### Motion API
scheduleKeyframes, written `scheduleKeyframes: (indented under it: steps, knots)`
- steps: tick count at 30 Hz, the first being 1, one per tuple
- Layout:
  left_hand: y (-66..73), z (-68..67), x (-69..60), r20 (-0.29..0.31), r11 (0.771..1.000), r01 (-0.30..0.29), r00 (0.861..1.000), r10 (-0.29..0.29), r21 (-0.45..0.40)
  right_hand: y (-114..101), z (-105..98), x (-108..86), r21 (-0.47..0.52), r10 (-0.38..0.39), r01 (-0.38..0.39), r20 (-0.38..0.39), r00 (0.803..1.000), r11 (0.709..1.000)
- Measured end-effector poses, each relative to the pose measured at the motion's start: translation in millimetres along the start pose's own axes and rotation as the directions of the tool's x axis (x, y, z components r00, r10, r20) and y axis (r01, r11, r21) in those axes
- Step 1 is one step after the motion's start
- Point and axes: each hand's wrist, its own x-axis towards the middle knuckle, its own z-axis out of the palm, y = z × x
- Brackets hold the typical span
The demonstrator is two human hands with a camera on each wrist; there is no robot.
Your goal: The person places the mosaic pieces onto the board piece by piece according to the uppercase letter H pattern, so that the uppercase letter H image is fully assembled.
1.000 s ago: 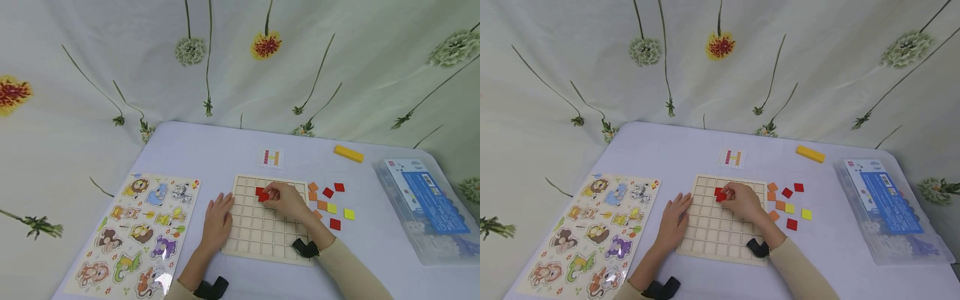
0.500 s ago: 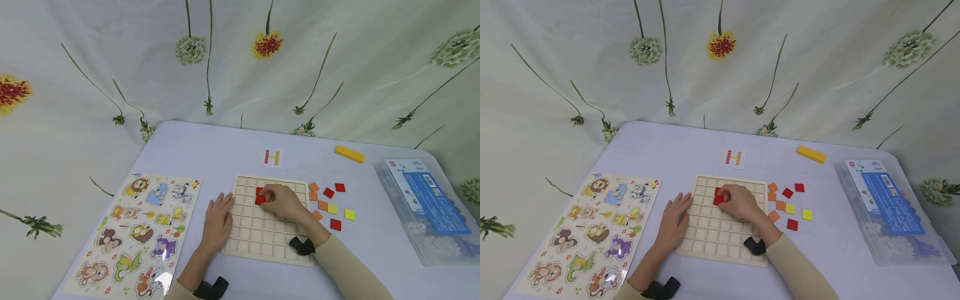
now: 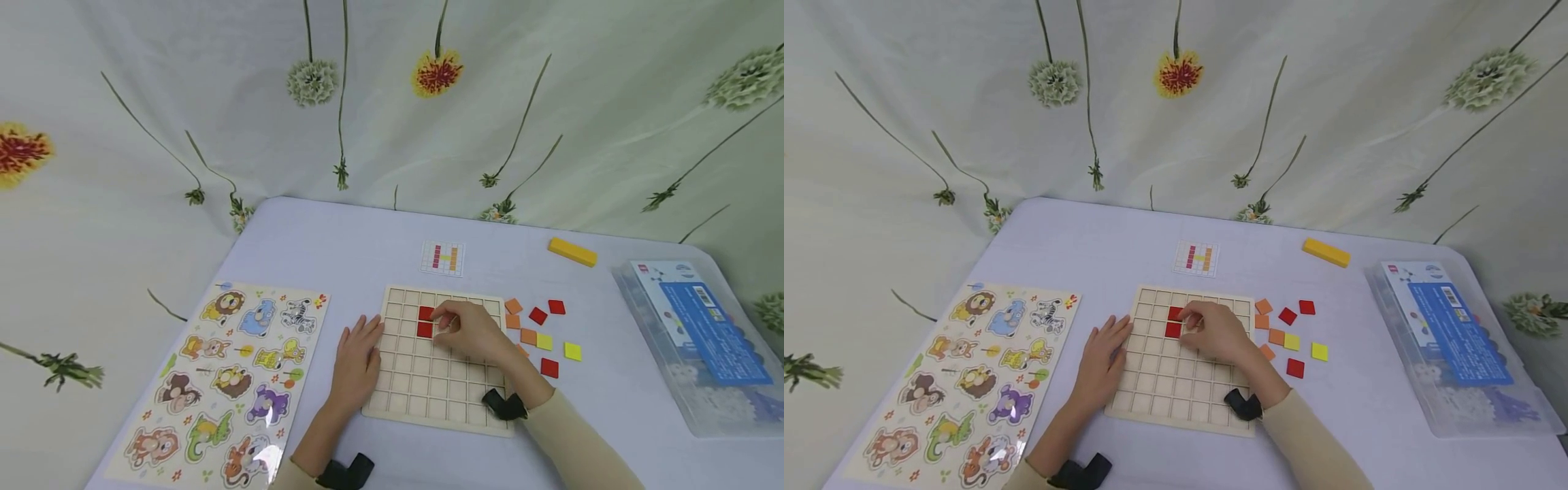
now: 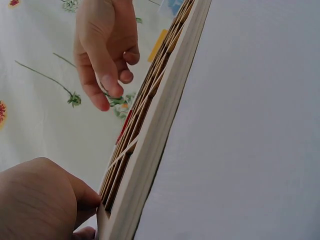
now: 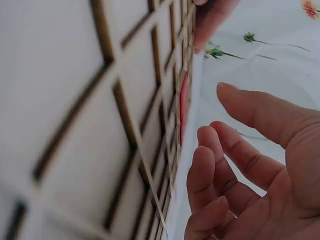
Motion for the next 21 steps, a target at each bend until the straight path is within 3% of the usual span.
scheduleKeyframes:
  steps: [7,12,16,21]
  knots:
    - [-2.2,2.6,0.5,0.002,1.0,-0.005,1.0,0.005,0.02,22,-45,-30.3,0.076,-0.029,0.04,-0.145,0.989,0.996]
    - [-4.1,2.5,0.8,0.003,1.0,0.0,1.0,0.0,0.028,55,-81,-53.6,-0.002,-0.035,0.036,-0.329,0.944,0.999]
    - [-4.5,2.1,1.0,0.003,1.0,-0.002,1.0,0.001,0.027,84,-100,-66.4,0.028,0.061,-0.054,-0.44,0.896,0.998]
    - [-3.8,2.7,1.6,0.0,1.0,-0.002,1.0,0.002,0.022,116,-112,-74.5,0.124,0.181,-0.139,-0.464,0.867,0.982]
